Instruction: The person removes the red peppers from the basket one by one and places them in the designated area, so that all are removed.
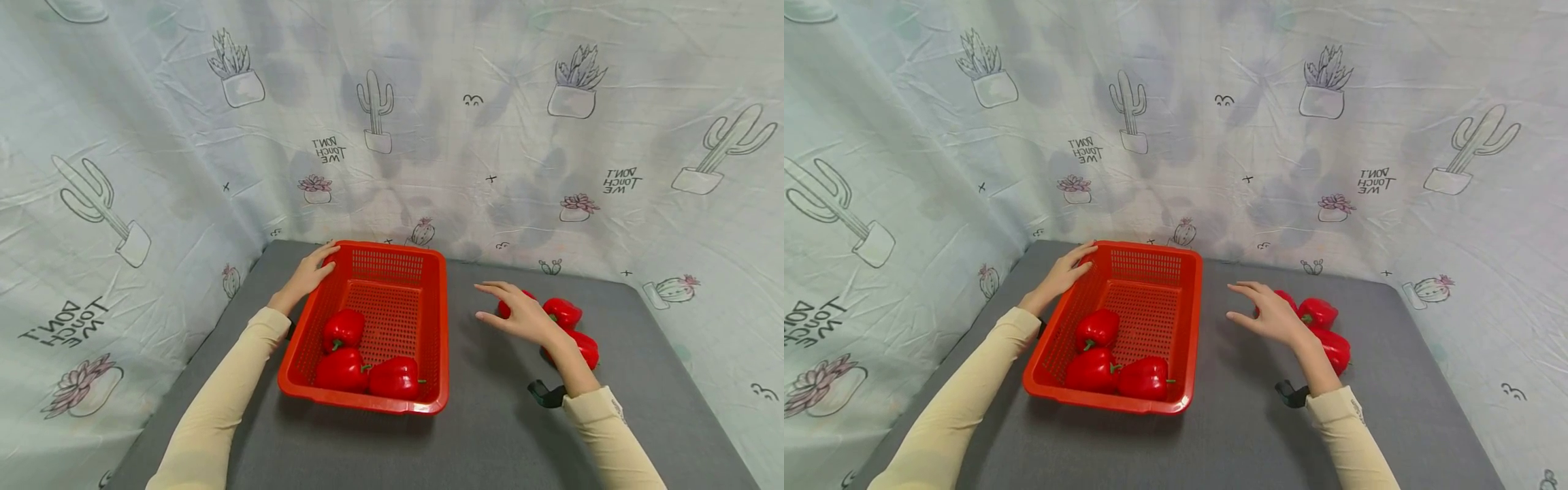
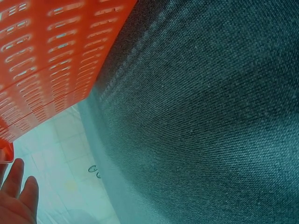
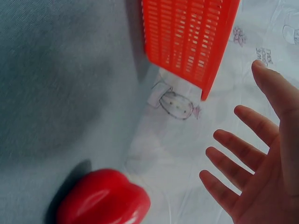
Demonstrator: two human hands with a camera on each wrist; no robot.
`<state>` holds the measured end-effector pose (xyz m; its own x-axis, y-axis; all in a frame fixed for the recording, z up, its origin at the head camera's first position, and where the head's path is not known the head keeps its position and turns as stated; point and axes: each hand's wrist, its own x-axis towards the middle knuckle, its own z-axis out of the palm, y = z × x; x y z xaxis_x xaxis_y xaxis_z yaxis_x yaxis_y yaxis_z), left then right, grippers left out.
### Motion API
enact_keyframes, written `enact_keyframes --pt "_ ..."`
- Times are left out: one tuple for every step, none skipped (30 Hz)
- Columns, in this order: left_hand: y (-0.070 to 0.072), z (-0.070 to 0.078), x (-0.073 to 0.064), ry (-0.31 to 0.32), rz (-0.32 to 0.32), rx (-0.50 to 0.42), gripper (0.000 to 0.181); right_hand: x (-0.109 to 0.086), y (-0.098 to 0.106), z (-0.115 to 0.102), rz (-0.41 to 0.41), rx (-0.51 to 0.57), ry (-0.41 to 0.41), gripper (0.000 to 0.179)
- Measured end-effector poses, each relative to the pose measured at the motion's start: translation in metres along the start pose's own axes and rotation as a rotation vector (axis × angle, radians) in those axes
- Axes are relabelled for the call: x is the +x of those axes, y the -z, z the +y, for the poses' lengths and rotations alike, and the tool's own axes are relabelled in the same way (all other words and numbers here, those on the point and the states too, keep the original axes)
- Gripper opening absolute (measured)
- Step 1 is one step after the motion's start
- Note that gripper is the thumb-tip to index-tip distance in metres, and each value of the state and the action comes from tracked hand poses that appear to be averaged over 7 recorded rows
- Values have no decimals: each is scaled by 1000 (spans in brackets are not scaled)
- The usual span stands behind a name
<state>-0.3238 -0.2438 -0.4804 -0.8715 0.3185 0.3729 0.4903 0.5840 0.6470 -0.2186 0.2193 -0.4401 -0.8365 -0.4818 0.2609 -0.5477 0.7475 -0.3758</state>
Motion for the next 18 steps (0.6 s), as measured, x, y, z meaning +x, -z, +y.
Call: enact_keyframes --pt "0 0 0 1 0 5 46 2 -1 -1 2 -2 8 61" --pt "0 0 0 -1 -1 11 46 4 -3 -3 3 -6 17 61" --pt "0 -1 1 -1 -2 13 46 5 -4 -5 4 -7 24 60" --pt "0 -1 1 2 -1 15 46 7 -5 -6 2 -2 29 60" --pt "0 -2 1 3 0 19 46 9 -6 -8 -1 -4 34 60" --pt "0 -1 1 4 -1 17 46 10 -7 -10 -6 -6 36 60" --pt "0 -2 1 5 -2 16 46 12 -8 -12 -15 -9 37 60" --pt "0 -2 1 6 -3 15 46 14 -9 -14 -21 -11 41 60" --pt "0 -2 1 9 -3 12 46 16 -9 -16 -28 -6 42 60" --pt "0 -2 1 11 -4 12 46 18 -10 -19 -34 -6 44 60" --pt "0 -2 1 13 -5 13 46 20 -10 -21 -39 -10 47 60" --pt "0 -2 1 15 -6 13 46 22 -10 -24 -44 -9 47 60" --pt "0 -2 1 15 -7 13 46 24 -10 -26 -47 -10 48 59" --pt "0 -1 1 16 -6 14 46 26 -9 -29 -47 -7 52 59" --pt "0 -1 1 15 -8 15 46 28 -9 -31 -48 -4 57 59" --pt "0 -1 1 15 -8 17 46 30 -9 -34 -50 -5 62 58" --pt "1 -1 1 15 -9 18 46 32 -9 -36 -52 -8 66 58" --pt "1 -1 1 13 -10 21 46 34 -10 -38 -54 -10 70 59"
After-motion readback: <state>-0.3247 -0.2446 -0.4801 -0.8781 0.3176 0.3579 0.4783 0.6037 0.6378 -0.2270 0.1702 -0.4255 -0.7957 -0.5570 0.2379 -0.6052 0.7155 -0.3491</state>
